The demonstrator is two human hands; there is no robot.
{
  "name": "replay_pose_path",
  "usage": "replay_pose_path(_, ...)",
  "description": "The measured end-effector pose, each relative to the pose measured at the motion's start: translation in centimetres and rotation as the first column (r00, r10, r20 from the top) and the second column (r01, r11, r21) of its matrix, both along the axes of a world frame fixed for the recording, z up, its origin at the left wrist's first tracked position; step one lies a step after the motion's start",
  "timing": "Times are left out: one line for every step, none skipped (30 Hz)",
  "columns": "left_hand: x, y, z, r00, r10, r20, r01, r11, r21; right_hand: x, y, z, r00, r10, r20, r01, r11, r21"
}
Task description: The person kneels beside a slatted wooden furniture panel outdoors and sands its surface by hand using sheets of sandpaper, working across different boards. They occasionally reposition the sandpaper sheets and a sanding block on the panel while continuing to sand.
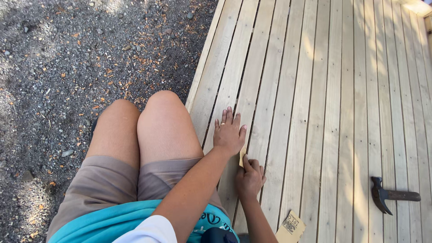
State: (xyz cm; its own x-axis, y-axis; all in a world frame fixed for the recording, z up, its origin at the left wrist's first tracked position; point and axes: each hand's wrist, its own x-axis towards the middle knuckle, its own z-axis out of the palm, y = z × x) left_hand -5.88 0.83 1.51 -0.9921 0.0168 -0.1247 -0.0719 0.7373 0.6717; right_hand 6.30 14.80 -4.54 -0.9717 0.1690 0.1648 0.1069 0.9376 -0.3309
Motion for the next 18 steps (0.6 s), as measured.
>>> replay_pose_path(0.0, -0.1, 0.0, 1.0, -0.005, -0.001, 0.005, 1.0, -0.002, 0.0, 0.0, -0.1, 0.999, -0.015, 0.031, 0.015, 1.0, -0.008)
replay_pose_path(-0.1, -0.1, 0.1, 1.0, 0.013, -0.005, -0.013, 1.0, 0.001, 0.0, 0.0, -0.2, 0.997, -0.032, 0.073, 0.033, 0.999, -0.009)
replay_pose_path(0.0, -0.1, 0.1, 1.0, 0.028, 0.0, -0.028, 1.0, 0.005, 0.0, 0.0, -0.3, 0.997, -0.034, 0.072, 0.034, 0.999, 0.006)
replay_pose_path(-0.1, -0.2, 0.2, 0.999, 0.044, 0.007, -0.045, 0.999, 0.008, 0.0, 0.0, -0.3, 0.997, -0.033, 0.072, 0.032, 0.999, 0.02)
replay_pose_path(-0.1, -0.3, 0.2, 0.999, 0.048, -0.006, -0.048, 0.999, 0.005, 0.1, 0.0, -0.4, 0.996, -0.036, 0.078, 0.033, 0.999, 0.03)
replay_pose_path(-0.1, -0.3, 0.3, 0.999, 0.045, -0.009, -0.045, 0.999, 0.003, 0.3, 0.0, -0.4, 0.999, -0.016, 0.047, 0.014, 0.999, 0.04)
replay_pose_path(-0.1, -0.3, 0.3, 0.999, 0.038, -0.007, -0.038, 0.999, 0.001, 0.5, 0.0, -0.3, 1.0, 0.0, 0.021, -0.001, 0.999, 0.051)
replay_pose_path(0.0, -0.3, 0.3, 1.0, 0.024, 0.013, -0.024, 1.0, -0.004, 0.6, -0.1, -0.2, 1.0, 0.016, -0.015, -0.016, 0.998, 0.058)
replay_pose_path(-0.1, -0.4, 0.4, 1.0, 0.017, 0.008, -0.016, 1.0, -0.012, 0.8, -0.1, -0.1, 1.0, 0.01, -0.006, -0.01, 0.999, 0.048)
replay_pose_path(-0.2, -0.4, 0.4, 1.0, 0.018, -0.007, -0.018, 1.0, -0.019, 0.8, -0.1, 0.0, 1.0, 0.012, -0.008, -0.012, 0.999, 0.038)
replay_pose_path(-0.3, -0.4, 0.5, 0.999, 0.038, -0.005, -0.038, 0.999, -0.017, 0.8, -0.2, 0.1, 1.0, 0.015, -0.006, -0.015, 0.999, 0.031)
replay_pose_path(-0.4, -0.5, 0.5, 0.999, 0.052, 0.011, -0.051, 0.999, -0.009, 0.6, -0.2, 0.3, 1.0, 0.015, 0.019, -0.016, 0.999, 0.051)
replay_pose_path(-0.4, -0.5, 0.5, 0.997, 0.062, 0.036, -0.062, 0.998, -0.001, 0.4, -0.3, 0.4, 0.999, 0.012, 0.052, -0.016, 0.997, 0.071)
replay_pose_path(-0.4, -0.5, 0.5, 0.997, 0.066, 0.032, -0.067, 0.998, 0.002, 0.1, -0.3, 0.4, 0.996, 0.01, 0.085, -0.017, 0.996, 0.087)
replay_pose_path(-0.4, -0.6, 0.5, 0.997, 0.066, 0.032, -0.066, 0.998, 0.003, -0.1, -0.3, 0.5, 0.998, 0.015, 0.056, -0.02, 0.995, 0.095)
replay_pose_path(-0.3, -0.6, 0.4, 0.997, 0.063, 0.038, -0.063, 0.998, 0.007, -0.3, -0.4, 0.6, 0.999, 0.017, 0.034, -0.021, 0.994, 0.105)
replay_pose_path(-0.2, -0.6, 0.4, 0.998, 0.051, 0.023, -0.051, 0.999, -0.009, -0.2, -0.4, 0.6, 1.0, 0.022, 0.015, -0.024, 0.993, 0.115)
replay_pose_path(-0.1, -0.6, 0.5, 0.999, 0.037, 0.004, -0.037, 0.999, -0.027, 0.0, -0.4, 0.6, 0.999, 0.013, 0.034, -0.017, 0.994, 0.104)
